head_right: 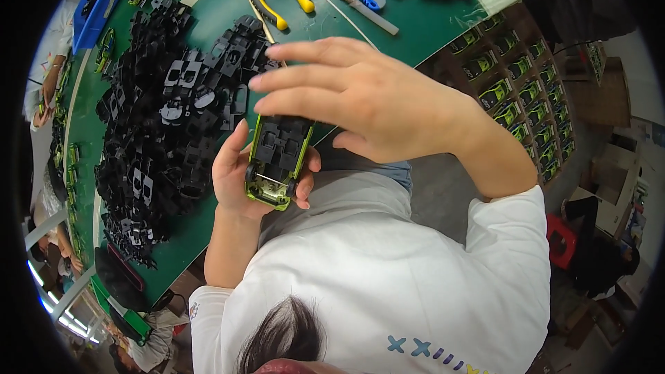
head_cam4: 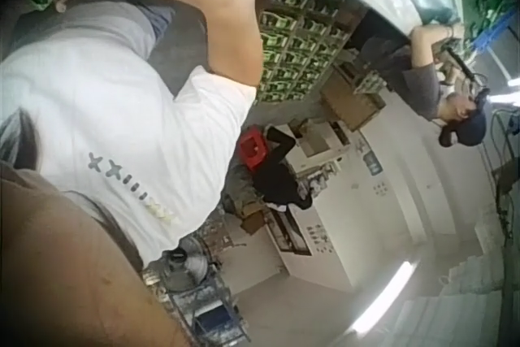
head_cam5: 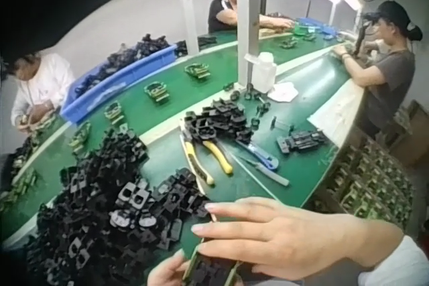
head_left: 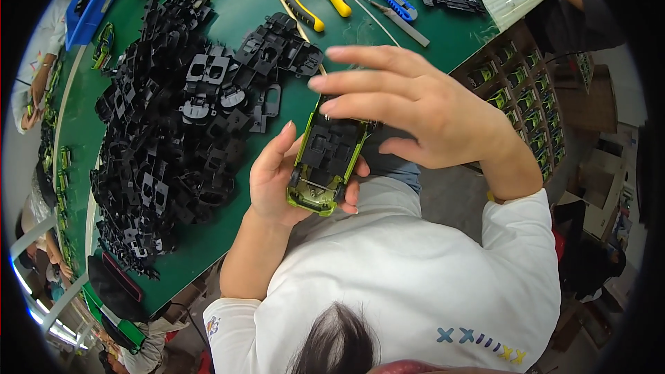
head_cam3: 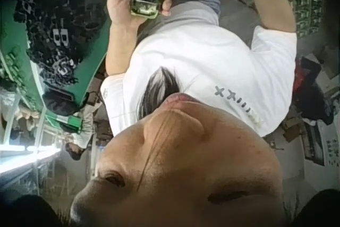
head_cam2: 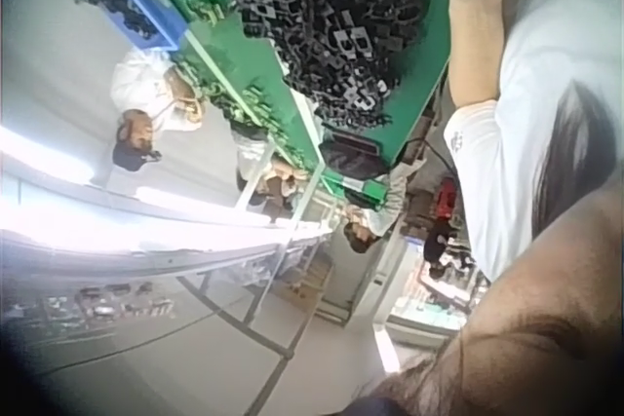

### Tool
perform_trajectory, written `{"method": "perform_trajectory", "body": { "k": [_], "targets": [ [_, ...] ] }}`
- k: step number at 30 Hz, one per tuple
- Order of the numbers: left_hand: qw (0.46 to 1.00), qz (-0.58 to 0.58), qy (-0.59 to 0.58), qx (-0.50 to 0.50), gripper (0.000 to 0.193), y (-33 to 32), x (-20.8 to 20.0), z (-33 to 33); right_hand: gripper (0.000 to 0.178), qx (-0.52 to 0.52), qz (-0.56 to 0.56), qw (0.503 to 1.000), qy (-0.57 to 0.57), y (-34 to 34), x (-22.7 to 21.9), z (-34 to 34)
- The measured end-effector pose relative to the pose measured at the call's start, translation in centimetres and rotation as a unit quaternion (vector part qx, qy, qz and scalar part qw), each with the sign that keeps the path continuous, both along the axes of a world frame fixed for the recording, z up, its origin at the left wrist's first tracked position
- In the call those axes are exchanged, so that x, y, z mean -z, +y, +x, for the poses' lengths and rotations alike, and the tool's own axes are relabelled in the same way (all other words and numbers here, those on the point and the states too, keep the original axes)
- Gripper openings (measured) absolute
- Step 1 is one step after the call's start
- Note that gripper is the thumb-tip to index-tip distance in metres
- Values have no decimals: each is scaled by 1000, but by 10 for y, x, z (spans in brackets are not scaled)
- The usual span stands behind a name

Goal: The person disassembles and assembles toy cars by hand, removing and inserting wheel axles, plastic interior components, and chassis bases into toy car bodies at a workstation.

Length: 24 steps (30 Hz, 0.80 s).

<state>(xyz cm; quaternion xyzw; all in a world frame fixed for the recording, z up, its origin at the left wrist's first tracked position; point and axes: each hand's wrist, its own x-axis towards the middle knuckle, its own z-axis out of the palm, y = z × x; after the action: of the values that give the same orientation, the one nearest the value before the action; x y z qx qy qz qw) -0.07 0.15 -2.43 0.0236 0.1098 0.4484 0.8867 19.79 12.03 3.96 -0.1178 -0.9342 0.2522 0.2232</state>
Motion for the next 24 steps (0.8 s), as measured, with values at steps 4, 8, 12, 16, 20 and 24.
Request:
{"method": "perform_trajectory", "body": {
  "k": [4,8,12,16,20,24],
  "targets": [
    [999,27,9,23,73,2,-2,1,62,-41,22,998,-35,-3,6,-1],
    [999,23,1,27,75,2,0,-1,60,-82,-27,996,-1,3,-7,-1],
    [999,10,-24,23,76,0,2,-2,72,10,-109,988,113,23,-17,17],
    [998,6,-47,28,77,1,3,-2,75,161,-95,973,132,46,3,43],
    [998,2,-59,26,77,1,3,-2,78,200,-109,970,90,43,12,51],
    [998,-5,-65,21,77,0,4,-2,77,211,-127,966,83,39,18,48]
  ]
}}
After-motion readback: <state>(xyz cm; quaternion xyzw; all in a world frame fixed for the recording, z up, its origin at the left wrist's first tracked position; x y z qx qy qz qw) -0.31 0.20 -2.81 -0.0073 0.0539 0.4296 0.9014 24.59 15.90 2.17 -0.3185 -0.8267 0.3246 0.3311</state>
